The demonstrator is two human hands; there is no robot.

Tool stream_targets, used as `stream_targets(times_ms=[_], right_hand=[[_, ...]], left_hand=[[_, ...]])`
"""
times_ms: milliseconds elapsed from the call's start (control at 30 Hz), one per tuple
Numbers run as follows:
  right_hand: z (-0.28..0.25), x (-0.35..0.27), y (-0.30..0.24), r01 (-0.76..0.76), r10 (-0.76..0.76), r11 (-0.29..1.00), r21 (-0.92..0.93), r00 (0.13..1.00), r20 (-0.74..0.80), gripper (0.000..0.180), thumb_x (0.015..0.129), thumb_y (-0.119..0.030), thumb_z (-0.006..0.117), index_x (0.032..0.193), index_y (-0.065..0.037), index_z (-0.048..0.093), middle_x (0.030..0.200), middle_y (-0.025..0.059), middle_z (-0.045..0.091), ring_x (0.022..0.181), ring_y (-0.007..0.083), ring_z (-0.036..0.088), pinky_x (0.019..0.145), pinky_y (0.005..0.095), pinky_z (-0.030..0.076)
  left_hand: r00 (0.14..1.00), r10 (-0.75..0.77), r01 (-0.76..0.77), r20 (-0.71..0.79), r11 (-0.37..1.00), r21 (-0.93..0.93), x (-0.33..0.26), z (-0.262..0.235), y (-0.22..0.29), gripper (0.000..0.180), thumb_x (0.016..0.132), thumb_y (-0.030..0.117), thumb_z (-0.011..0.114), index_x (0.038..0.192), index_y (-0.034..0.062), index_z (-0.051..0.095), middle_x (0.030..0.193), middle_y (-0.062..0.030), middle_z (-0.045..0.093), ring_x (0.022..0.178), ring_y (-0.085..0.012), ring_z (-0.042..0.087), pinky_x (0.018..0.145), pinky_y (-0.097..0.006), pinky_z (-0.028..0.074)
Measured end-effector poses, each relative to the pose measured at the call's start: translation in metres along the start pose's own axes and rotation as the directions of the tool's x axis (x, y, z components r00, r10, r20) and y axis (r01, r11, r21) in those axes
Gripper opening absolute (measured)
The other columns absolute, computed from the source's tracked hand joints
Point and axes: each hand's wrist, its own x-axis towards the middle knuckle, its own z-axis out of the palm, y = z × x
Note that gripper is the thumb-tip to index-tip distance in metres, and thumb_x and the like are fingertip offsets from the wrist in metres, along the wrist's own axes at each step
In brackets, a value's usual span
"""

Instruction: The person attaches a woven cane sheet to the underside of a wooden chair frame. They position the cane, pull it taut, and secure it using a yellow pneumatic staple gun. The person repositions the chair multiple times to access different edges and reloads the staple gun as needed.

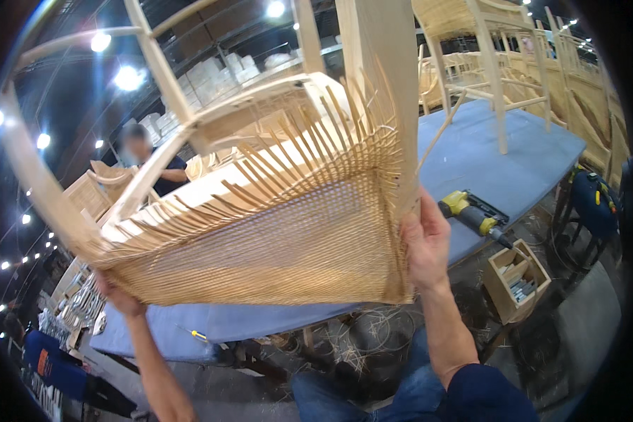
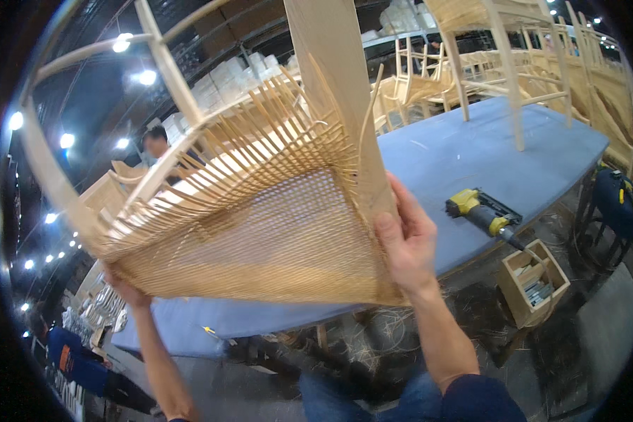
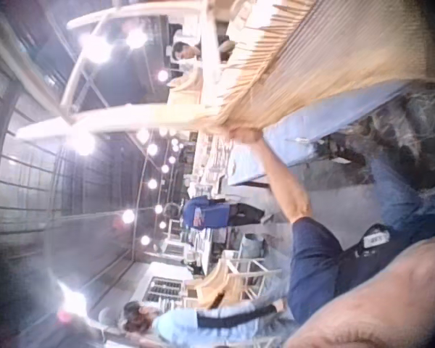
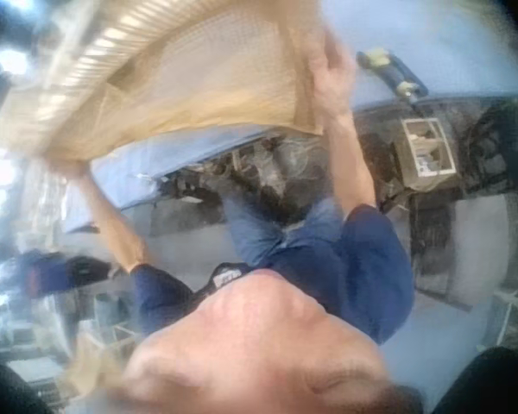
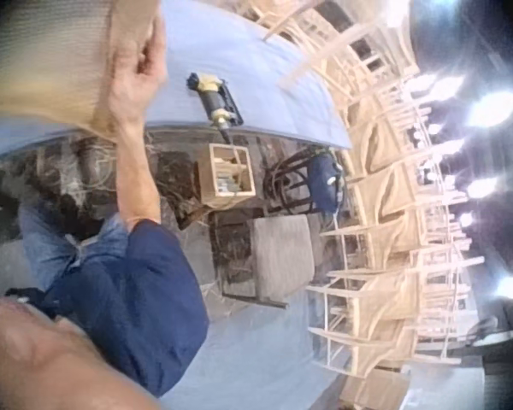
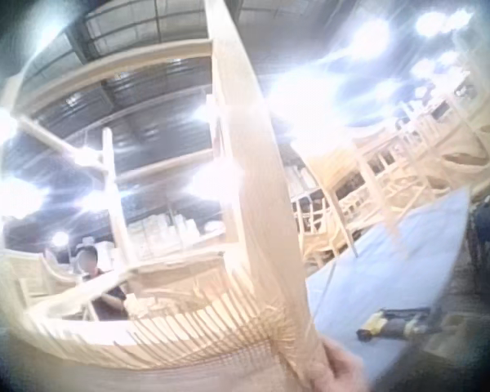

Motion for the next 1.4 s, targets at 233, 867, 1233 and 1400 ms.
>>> stream_targets(times_ms=[233,867,1233,1400], right_hand=[[-0.006,0.056,0.014,-0.009,0.091,0.904,-0.428,0.981,0.173,0.057,0.102,-0.022,0.059,0.151,0.001,0.039,0.133,0.0146,0.060,0.111,0.0174,0.059,0.100,0.0315,0.046],[0.002,0.044,0.063,0.112,0.257,0.685,-0.720,0.887,0.383,0.048,0.100,-0.010,0.054,0.146,-0.002,0.048,0.120,0.0125,0.061,0.109,0.0192,0.057,0.098,0.0308,0.043],[-0.052,0.018,0.079,0.108,0.273,0.502,-0.858,0.922,0.275,0.050,0.107,-0.024,0.046,0.150,0.003,0.040,0.148,0.0179,0.050,0.136,0.0250,0.047,0.113,0.0374,0.035],[-0.037,0.002,0.065,0.008,0.267,0.579,-0.815,0.943,0.199,0.051,0.108,-0.028,0.043,0.150,0.000,0.040,0.153,0.0173,0.044,0.142,0.0279,0.041,0.117,0.0422,0.032]], left_hand=[[0.926,-0.372,0.377,0.063,0.914,-0.148,-0.025,0.098,-0.023,0.050,0.107,0.040,0.037,0.139,0.0039,0.051,0.133,-0.0061,0.058,0.121,-0.0203,0.056,0.102,-0.034,0.048],[0.521,-0.847,0.651,-0.102,0.472,-0.594,-0.248,0.095,-0.074,0.065,0.104,0.059,0.028,0.144,0.0091,0.041,0.141,-0.0095,0.051,0.132,-0.0255,0.048,0.111,-0.040,0.039],[0.584,-0.761,0.613,-0.282,0.642,-0.461,-0.265,0.101,-0.087,0.066,0.104,0.054,0.029,0.139,0.0010,0.048,0.128,-0.0157,0.059,0.118,-0.0291,0.059,0.105,-0.044,0.046],[0.605,-0.735,0.478,-0.306,0.643,-0.599,-0.273,0.091,-0.117,0.053,0.108,0.040,0.027,0.129,-0.0005,0.054,0.119,-0.0110,0.063,0.107,-0.0215,0.061,0.097,-0.036,0.048]])
